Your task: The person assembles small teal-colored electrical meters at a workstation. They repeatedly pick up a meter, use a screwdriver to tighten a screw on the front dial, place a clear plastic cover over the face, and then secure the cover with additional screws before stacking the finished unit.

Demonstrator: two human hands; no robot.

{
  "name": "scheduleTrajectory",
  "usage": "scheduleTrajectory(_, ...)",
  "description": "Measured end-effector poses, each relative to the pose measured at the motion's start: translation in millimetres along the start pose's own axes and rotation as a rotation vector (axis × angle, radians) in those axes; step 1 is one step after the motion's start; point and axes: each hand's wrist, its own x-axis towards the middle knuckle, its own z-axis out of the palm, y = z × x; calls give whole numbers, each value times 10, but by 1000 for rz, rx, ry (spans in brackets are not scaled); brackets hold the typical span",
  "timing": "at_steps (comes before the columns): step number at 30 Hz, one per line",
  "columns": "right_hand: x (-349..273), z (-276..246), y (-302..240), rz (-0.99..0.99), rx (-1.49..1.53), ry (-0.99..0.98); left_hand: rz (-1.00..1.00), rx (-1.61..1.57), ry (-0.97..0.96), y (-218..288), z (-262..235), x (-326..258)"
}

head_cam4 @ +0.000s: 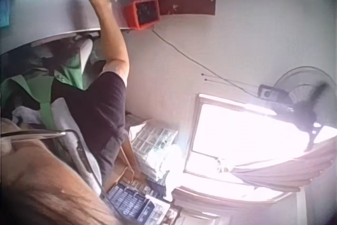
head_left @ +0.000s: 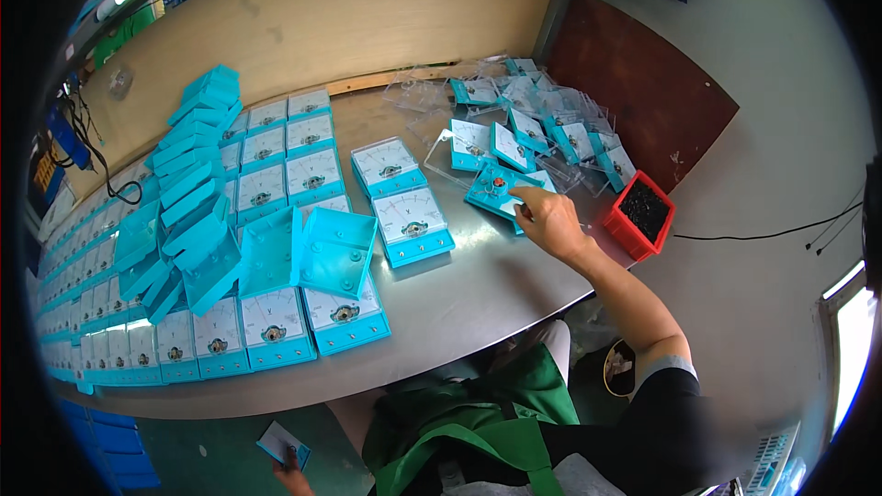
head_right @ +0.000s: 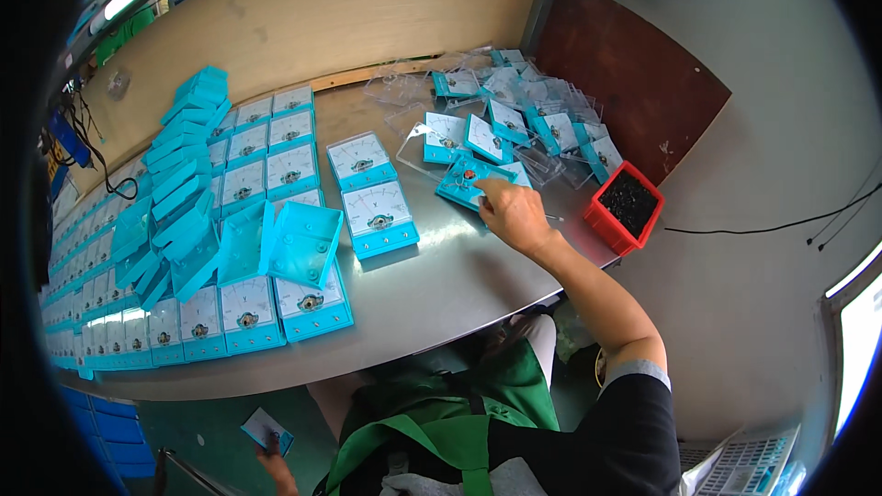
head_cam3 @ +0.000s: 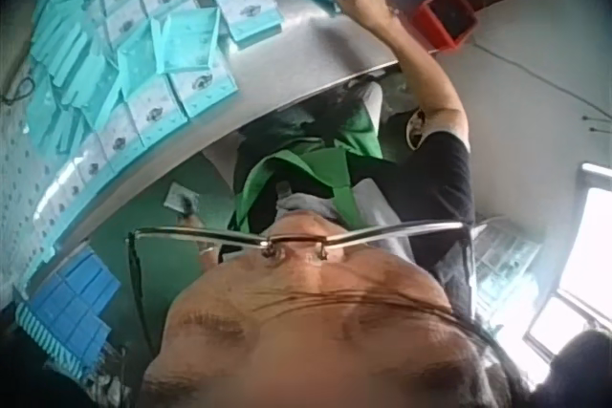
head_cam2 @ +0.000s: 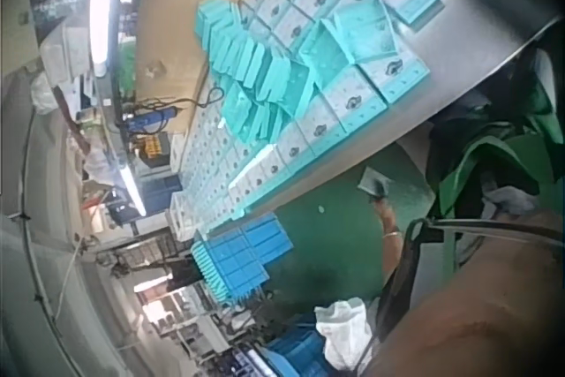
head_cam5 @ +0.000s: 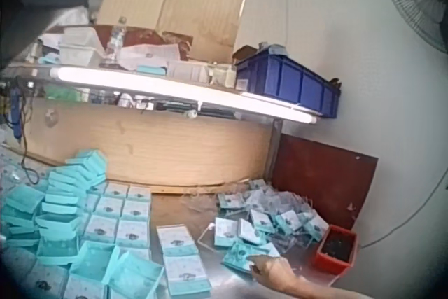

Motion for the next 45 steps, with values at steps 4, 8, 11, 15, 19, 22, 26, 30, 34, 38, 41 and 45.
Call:
scheduleTrajectory(4,526,414,-12,-89,-96,-136,391,168,-235,1216,309,-390)
scheduleTrajectory(8,908,792,-130,144,-249,-389,710,468,-327,2125,703,-758)
scheduleTrajectory(11,1027,907,-83,277,-248,-399,665,480,-451,2156,771,-788)
scheduleTrajectory(15,816,798,-231,63,-230,-395,765,432,-547,2473,1088,-996)
scheduleTrajectory(19,260,696,-286,-151,-258,-412,866,323,-711,2745,1405,-990)
scheduleTrajectory(22,214,587,-135,-90,-145,-400,921,272,-785,2771,1627,-938)
scheduleTrajectory(26,368,534,88,-3,13,-318,905,241,-826,2904,1800,-908)
scheduleTrajectory(30,791,487,26,-2,70,-290,882,154,-835,3030,1974,-939)
scheduleTrajectory(34,1282,617,-96,-67,-93,-464,891,127,-909,3098,2105,-954)
scheduleTrajectory(38,1698,666,-252,-33,-312,-759,788,98,-938,3109,2187,-950)
scheduleTrajectory(41,1718,720,-210,-132,-413,-729,749,68,-915,3069,2214,-939)
scheduleTrajectory(45,1432,246,-232,-185,-277,-458,699,48,-923,3014,2179,-930)
